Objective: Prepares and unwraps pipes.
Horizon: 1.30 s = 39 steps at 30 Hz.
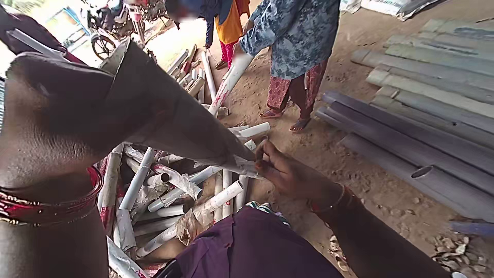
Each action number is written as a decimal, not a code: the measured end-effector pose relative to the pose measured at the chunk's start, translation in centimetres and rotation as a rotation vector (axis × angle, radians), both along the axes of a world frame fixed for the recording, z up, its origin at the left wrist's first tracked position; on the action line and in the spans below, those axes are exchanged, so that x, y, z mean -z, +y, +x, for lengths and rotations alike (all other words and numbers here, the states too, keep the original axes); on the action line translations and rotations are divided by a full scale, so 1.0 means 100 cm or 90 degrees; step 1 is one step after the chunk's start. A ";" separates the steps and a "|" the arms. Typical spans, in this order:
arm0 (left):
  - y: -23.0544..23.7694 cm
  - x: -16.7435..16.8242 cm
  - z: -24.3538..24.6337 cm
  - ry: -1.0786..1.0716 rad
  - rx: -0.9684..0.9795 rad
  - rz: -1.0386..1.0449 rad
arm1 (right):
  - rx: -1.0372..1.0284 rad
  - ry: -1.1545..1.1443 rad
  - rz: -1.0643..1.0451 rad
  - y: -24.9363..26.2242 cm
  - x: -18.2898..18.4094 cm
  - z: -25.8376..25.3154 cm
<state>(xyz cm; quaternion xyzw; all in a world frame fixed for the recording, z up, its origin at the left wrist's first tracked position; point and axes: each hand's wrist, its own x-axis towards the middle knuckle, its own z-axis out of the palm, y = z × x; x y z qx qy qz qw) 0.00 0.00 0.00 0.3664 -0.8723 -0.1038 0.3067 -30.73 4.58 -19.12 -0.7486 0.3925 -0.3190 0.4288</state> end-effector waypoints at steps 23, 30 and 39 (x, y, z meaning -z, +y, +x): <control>-0.002 -0.005 -0.027 -0.034 -0.040 -0.092 | 0.194 0.001 -0.593 -0.025 0.034 0.018; -0.029 -0.020 -0.013 -0.083 0.076 -0.036 | 0.224 0.013 -0.620 -0.024 0.064 0.018; -0.031 -0.015 -0.007 -0.071 0.039 -0.044 | 0.420 0.072 -0.339 -0.016 0.111 -0.019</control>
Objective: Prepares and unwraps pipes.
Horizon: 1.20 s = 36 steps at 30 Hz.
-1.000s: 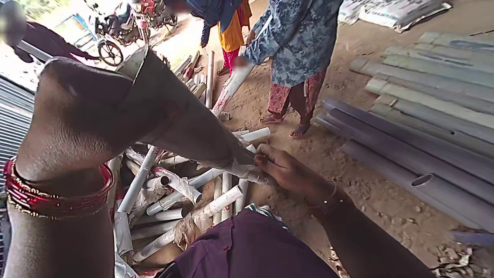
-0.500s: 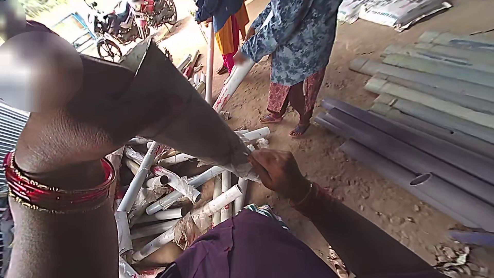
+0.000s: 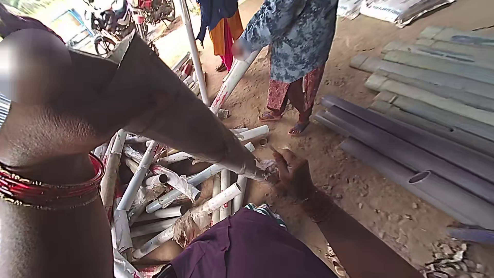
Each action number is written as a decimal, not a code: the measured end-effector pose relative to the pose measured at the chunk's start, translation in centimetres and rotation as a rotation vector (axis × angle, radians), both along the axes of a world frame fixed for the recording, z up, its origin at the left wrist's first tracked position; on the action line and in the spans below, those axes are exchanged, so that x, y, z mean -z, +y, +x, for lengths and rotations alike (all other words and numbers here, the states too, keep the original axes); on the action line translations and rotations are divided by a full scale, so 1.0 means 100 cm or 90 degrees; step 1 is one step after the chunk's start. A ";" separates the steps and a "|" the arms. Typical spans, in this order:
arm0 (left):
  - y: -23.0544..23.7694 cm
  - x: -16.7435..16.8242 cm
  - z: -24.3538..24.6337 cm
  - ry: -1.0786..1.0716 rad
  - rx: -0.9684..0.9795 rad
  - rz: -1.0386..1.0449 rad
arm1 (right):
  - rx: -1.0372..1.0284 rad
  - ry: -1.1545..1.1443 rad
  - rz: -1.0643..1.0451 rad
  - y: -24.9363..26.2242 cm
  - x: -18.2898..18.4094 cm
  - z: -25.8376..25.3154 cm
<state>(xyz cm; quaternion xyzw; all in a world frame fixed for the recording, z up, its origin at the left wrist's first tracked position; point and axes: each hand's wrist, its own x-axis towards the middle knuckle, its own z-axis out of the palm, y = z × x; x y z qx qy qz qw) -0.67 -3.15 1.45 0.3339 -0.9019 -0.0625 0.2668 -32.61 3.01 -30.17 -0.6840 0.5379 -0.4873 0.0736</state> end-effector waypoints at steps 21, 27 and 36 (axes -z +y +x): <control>0.036 -0.002 -0.072 -0.001 -0.176 -0.023 | -0.232 -0.604 0.190 -0.012 -0.088 0.075; 0.038 -0.004 -0.081 -0.019 -0.239 -0.049 | -0.429 -0.703 0.297 0.008 -0.103 0.065; 0.031 -0.019 -0.099 -0.097 -0.361 0.034 | -0.430 -0.153 0.000 0.013 -0.073 0.064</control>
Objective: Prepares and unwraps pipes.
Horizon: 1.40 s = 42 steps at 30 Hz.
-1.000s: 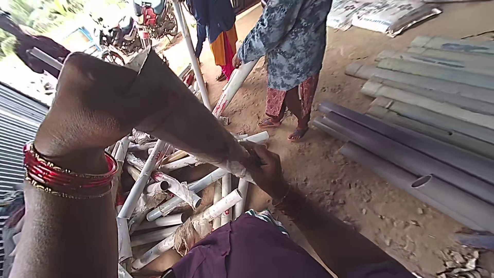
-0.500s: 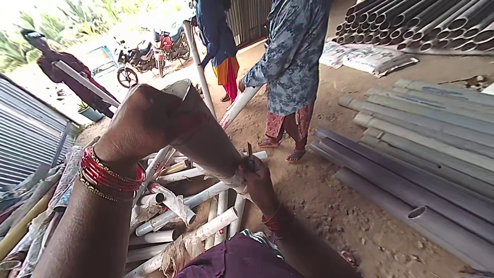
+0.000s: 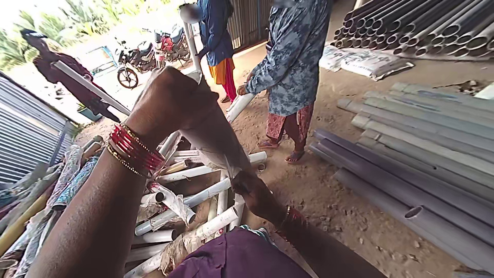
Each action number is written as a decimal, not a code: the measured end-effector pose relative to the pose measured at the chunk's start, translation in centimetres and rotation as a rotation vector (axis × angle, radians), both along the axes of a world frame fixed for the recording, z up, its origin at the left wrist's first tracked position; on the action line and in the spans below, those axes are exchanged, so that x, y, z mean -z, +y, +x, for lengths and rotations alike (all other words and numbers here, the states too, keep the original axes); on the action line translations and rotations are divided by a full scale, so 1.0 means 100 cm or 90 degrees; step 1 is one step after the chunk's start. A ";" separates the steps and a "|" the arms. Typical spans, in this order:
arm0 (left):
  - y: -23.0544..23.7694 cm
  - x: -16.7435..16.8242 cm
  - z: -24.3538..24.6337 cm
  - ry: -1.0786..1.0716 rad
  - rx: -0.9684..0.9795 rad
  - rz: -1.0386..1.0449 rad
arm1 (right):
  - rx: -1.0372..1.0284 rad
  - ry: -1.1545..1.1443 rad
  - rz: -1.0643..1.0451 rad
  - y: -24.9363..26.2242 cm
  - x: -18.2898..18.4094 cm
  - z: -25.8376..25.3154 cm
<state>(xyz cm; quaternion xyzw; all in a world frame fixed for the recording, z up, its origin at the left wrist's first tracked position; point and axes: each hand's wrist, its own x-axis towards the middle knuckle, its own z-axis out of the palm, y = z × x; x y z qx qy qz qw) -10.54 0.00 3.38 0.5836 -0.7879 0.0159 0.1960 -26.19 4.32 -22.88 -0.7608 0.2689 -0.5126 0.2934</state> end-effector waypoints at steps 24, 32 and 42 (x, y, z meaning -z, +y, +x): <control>-0.025 -0.022 -0.043 -0.105 0.226 0.110 | 0.349 -0.084 0.123 -0.024 -0.049 0.005; -0.029 -0.018 -0.059 -0.047 0.278 0.118 | 0.215 -0.341 0.235 0.018 -0.089 0.012; -0.013 -0.027 -0.086 -0.035 0.213 0.166 | 0.047 -0.520 0.175 0.035 -0.132 0.002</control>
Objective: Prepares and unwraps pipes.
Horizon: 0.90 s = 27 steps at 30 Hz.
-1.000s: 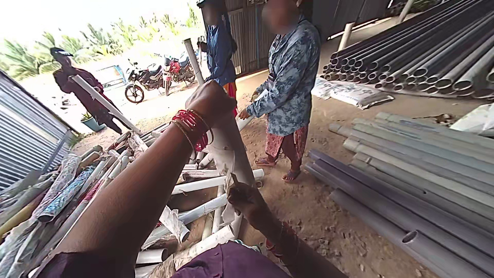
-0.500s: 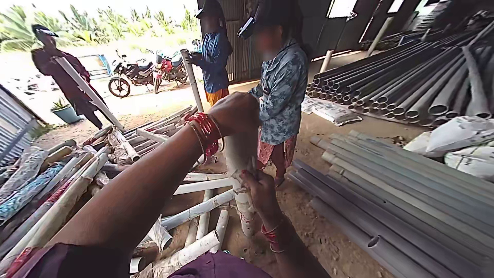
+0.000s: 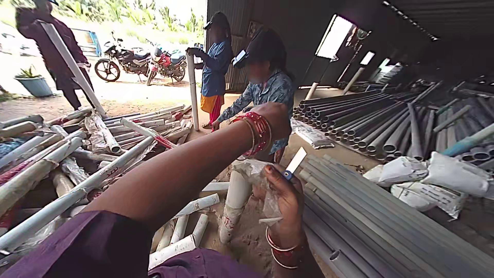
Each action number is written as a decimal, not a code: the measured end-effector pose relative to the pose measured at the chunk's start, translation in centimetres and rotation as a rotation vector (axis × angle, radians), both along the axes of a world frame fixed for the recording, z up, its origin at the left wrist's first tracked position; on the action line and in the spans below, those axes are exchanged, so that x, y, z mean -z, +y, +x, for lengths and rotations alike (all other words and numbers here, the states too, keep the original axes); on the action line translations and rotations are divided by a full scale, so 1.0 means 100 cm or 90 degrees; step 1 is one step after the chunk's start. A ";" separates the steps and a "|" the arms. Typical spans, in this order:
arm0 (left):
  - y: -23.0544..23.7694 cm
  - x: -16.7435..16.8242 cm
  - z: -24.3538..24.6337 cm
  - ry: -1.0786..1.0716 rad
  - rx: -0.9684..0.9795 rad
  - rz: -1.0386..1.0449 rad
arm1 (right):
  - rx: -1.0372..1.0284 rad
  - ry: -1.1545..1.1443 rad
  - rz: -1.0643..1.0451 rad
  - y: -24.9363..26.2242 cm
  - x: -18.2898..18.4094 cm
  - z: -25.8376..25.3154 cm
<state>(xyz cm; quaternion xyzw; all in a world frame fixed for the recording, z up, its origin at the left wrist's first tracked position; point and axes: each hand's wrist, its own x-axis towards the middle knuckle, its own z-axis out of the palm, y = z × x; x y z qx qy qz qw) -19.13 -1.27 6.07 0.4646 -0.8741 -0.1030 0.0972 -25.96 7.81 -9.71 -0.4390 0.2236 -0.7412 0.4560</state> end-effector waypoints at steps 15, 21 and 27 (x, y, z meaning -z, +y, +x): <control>-0.001 0.236 0.019 0.681 0.076 0.109 | -0.001 0.063 -0.055 -0.005 -0.040 -0.023; -0.019 0.220 -0.001 0.598 0.081 0.118 | 0.084 0.189 -0.071 -0.015 -0.086 -0.018; -0.024 0.221 -0.018 0.591 0.168 0.118 | 0.108 0.299 -0.170 -0.038 -0.161 -0.020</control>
